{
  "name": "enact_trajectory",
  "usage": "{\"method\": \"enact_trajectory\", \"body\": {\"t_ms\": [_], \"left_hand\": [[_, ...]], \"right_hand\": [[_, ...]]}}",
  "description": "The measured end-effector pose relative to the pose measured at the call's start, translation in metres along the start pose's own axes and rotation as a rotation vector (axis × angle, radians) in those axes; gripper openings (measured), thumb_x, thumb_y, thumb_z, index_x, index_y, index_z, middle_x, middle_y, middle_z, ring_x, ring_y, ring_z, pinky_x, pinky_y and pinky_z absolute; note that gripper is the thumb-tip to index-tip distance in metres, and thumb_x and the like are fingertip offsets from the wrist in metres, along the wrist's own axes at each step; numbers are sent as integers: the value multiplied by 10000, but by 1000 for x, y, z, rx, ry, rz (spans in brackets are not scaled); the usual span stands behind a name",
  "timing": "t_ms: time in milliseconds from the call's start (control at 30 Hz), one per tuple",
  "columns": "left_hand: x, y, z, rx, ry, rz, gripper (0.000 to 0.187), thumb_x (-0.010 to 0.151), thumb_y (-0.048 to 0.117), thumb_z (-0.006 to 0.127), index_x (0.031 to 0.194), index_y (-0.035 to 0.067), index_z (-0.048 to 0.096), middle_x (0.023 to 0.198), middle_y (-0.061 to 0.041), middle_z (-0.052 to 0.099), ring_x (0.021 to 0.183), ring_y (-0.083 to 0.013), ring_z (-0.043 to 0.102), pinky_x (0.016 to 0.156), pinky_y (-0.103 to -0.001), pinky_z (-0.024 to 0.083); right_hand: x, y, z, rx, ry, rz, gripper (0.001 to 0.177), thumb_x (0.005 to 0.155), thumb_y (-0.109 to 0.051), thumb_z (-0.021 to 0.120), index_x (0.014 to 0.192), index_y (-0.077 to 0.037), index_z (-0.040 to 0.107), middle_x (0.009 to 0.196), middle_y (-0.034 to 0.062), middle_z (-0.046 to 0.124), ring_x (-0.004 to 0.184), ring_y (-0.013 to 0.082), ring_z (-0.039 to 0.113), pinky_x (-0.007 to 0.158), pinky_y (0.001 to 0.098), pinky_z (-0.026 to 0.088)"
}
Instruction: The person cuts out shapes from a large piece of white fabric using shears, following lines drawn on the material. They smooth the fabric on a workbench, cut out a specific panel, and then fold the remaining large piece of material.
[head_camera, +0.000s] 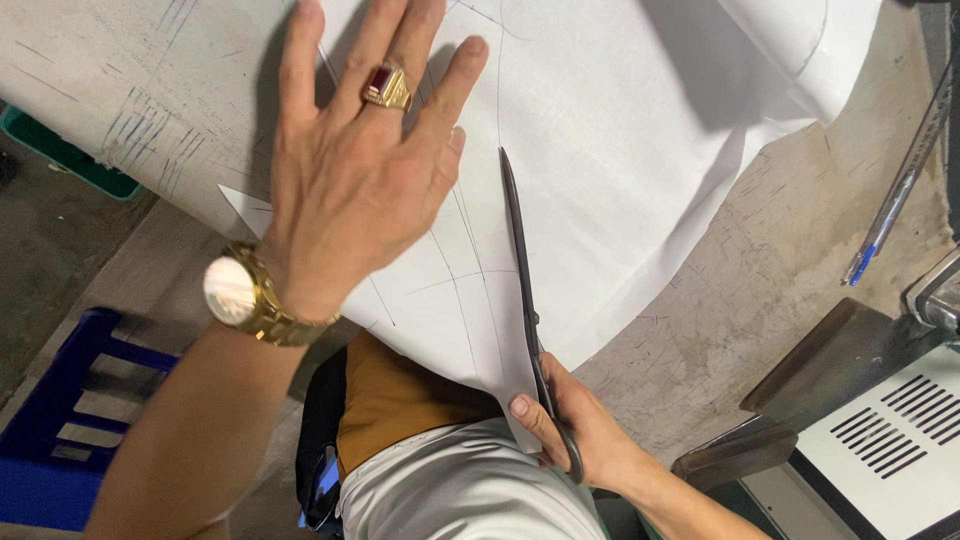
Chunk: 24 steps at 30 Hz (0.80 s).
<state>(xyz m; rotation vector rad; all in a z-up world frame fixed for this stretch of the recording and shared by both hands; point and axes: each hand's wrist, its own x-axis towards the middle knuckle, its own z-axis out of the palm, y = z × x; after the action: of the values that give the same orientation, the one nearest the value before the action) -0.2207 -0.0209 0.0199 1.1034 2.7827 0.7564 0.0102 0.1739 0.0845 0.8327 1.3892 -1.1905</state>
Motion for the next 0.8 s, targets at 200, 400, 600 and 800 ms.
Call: {"method": "enact_trajectory", "body": {"t_ms": [200,400,600,800], "left_hand": [[8,-18,0,-104,-134,44,560,1102,128,711,1616,-12,538,1644,-318,409,1503,-442,293,1140,-740,120],[11,-18,-3,-135,-232,-9,637,1130,162,691,1656,80,341,1680,-269,287,1529,-431,196,1146,-768,71],[9,-19,-3,-137,-184,-5,596,1107,180,688,1638,47,453,1663,-272,346,1515,-408,236,1142,-753,99],[9,-20,-2,-136,-168,6,580,1109,163,679,1631,36,458,1653,-282,366,1507,-422,269,1140,-747,112]], "right_hand": [[4,2,-3,18,-9,-28,469,891,-560,582,1018,-117,492,703,14,486,450,151,562,443,292,524],[10,-7,2,79,11,-131,524,886,-573,582,1097,-98,520,677,-7,475,492,111,500,444,281,424],[7,-22,6,8,45,-99,474,919,-538,558,1120,-112,513,639,-14,486,494,105,477,461,283,413],[7,-20,7,-10,68,-68,413,948,-500,566,1059,-109,496,609,-19,488,467,105,473,455,285,393]]}}
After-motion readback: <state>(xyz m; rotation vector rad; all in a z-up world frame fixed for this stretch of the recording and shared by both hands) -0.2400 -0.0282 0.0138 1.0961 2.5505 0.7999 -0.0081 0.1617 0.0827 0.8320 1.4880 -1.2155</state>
